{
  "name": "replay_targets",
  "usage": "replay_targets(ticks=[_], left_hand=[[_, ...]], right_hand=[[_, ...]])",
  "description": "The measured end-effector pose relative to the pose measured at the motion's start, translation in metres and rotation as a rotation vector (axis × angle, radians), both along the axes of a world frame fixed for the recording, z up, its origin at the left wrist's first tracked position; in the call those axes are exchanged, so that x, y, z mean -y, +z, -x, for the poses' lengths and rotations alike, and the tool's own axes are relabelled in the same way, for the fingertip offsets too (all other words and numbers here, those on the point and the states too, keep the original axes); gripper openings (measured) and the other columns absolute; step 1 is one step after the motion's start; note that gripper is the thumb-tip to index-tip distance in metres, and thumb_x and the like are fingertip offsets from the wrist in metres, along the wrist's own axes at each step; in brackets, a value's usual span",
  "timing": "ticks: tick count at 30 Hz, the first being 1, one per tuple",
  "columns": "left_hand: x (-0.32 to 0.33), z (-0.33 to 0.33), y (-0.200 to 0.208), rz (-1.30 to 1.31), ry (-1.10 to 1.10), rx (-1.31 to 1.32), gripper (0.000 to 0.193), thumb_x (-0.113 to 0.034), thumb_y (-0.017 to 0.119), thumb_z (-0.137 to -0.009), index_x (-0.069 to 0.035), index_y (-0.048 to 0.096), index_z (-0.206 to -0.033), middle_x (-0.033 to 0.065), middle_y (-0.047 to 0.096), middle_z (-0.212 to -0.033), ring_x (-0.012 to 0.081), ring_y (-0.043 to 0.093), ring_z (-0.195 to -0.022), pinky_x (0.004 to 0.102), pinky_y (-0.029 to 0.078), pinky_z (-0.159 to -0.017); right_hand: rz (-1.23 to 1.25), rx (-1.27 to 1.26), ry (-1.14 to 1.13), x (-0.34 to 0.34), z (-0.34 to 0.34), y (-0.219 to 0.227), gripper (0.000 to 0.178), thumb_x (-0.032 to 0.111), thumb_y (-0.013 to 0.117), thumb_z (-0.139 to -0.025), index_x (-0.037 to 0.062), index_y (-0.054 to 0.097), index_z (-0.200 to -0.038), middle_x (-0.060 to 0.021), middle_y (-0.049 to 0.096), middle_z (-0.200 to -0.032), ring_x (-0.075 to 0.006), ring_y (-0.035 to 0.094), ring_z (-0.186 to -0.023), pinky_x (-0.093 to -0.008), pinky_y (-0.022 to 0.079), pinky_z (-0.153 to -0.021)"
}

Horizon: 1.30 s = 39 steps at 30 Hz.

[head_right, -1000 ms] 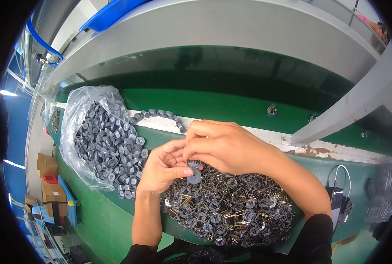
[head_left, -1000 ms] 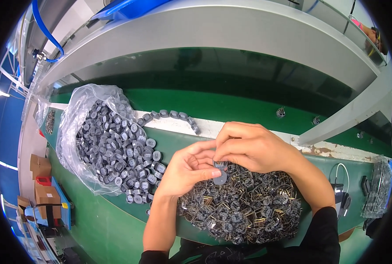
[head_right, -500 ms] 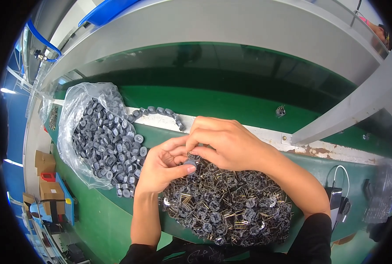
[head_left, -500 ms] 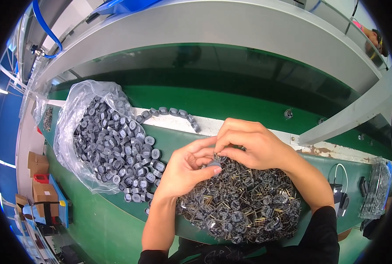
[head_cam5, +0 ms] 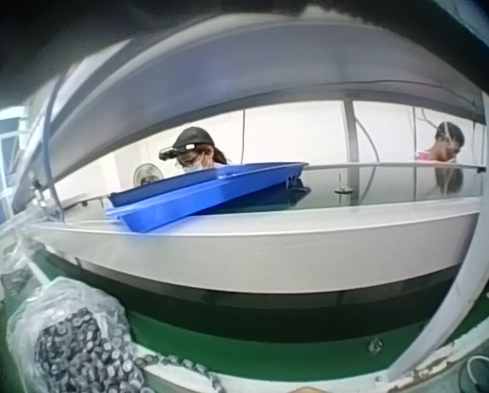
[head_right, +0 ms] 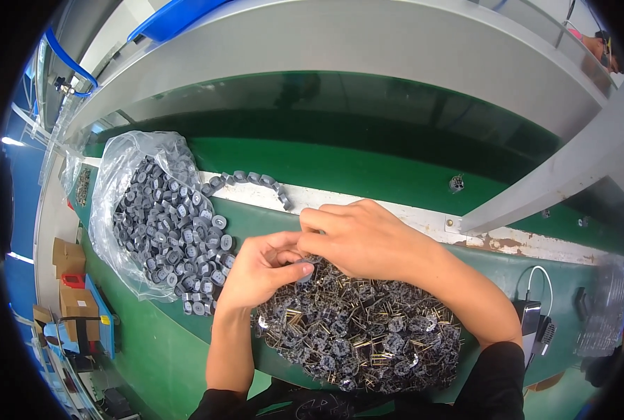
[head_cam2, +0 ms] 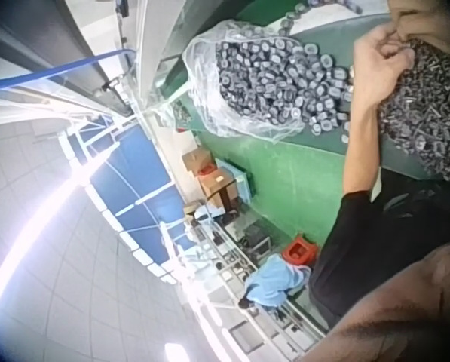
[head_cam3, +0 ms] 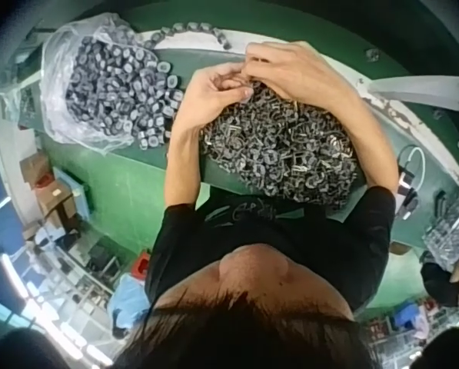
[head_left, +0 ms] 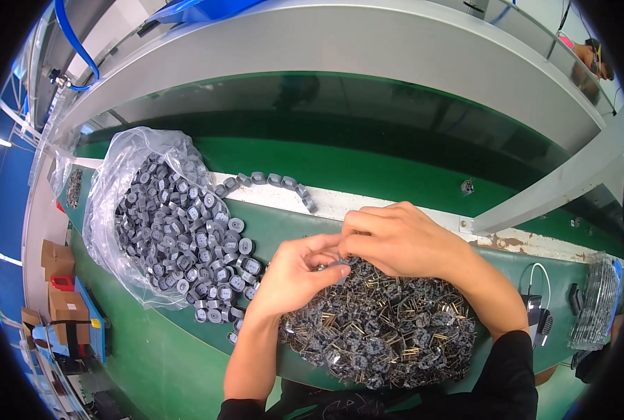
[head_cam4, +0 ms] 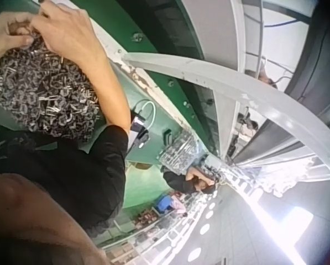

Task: The person assembles electronic components into plastic housings by hand. They then empty a tray of electronic components onto the workbench, arrange plastic housings in a line, and assemble components into the housings.

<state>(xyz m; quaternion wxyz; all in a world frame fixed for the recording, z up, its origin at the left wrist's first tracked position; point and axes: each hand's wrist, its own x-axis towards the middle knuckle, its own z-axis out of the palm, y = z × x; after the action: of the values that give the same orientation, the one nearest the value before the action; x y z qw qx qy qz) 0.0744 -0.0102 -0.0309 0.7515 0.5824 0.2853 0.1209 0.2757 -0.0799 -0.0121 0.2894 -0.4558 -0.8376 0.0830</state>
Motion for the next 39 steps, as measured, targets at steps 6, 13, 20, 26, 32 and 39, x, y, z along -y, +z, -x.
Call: replay_targets(ticks=[6,13,20,26,32,39], left_hand=[[0.003,-0.005,0.001,0.002,0.205,0.113,0.06,0.016,0.071,-0.071,0.005,0.049,-0.126,0.0115,0.052,-0.113,0.0177,0.063,-0.097,0.027,0.055,-0.085],[-0.001,-0.001,-0.004,-0.105,0.223,0.016,0.049,0.014,0.07,-0.076,0.005,0.054,-0.121,0.0113,0.065,-0.099,0.0146,0.065,-0.091,0.0247,0.055,-0.082],[-0.011,0.002,0.003,-0.124,0.403,0.084,0.032,0.007,0.07,-0.078,0.006,0.064,-0.109,0.017,0.068,-0.1,0.0211,0.069,-0.083,0.0275,0.058,-0.072],[-0.006,-0.001,0.005,-0.082,0.604,0.178,0.03,-0.001,0.067,-0.082,0.01,0.06,-0.108,0.0149,0.064,-0.098,0.0284,0.069,-0.074,0.0319,0.061,-0.067],[0.0,-0.003,0.028,-0.106,0.509,0.114,0.041,-0.007,0.055,-0.093,0.015,0.047,-0.127,0.0252,0.055,-0.124,0.0335,0.057,-0.11,0.041,0.047,-0.098],[-0.015,0.007,-0.001,-0.21,0.14,0.313,0.038,-0.008,0.053,-0.095,0.011,0.048,-0.128,0.0235,0.051,-0.129,0.0353,0.051,-0.119,0.0444,0.042,-0.104]], right_hand=[[0.471,-0.568,-0.158,-0.001,0.002,-0.002,0.022,0.008,0.064,-0.082,0.0049,0.061,-0.104,-0.0098,0.055,-0.092,-0.0169,0.06,-0.072,-0.0316,0.048,-0.065],[0.59,-0.569,-0.23,-0.009,0.0,-0.013,0.015,0.005,0.067,-0.08,0.0051,0.067,-0.096,-0.0058,0.061,-0.085,-0.0117,0.059,-0.066,-0.0269,0.048,-0.056],[0.261,-0.328,-0.679,-0.036,-0.061,-0.046,0.018,0.014,0.063,-0.079,0.0034,0.069,-0.093,-0.0149,0.065,-0.092,-0.0322,0.064,-0.085,-0.0416,0.051,-0.076],[0.275,-0.028,-0.87,-0.033,-0.084,-0.066,0.029,0.025,0.06,-0.081,0.016,0.07,-0.106,-0.0151,0.064,-0.108,-0.0322,0.063,-0.099,-0.0446,0.052,-0.084],[-0.088,-0.236,-0.208,-0.039,-0.038,-0.072,0.025,0.015,0.059,-0.068,0.0105,0.073,-0.088,-0.013,0.063,-0.09,-0.0309,0.06,-0.096,-0.0444,0.052,-0.07],[0.324,-0.059,-0.02,-0.044,-0.011,-0.086,0.02,0.019,0.063,-0.071,0.0123,0.076,-0.084,-0.0079,0.072,-0.084,-0.0268,0.067,-0.083,-0.04,0.052,-0.073]])
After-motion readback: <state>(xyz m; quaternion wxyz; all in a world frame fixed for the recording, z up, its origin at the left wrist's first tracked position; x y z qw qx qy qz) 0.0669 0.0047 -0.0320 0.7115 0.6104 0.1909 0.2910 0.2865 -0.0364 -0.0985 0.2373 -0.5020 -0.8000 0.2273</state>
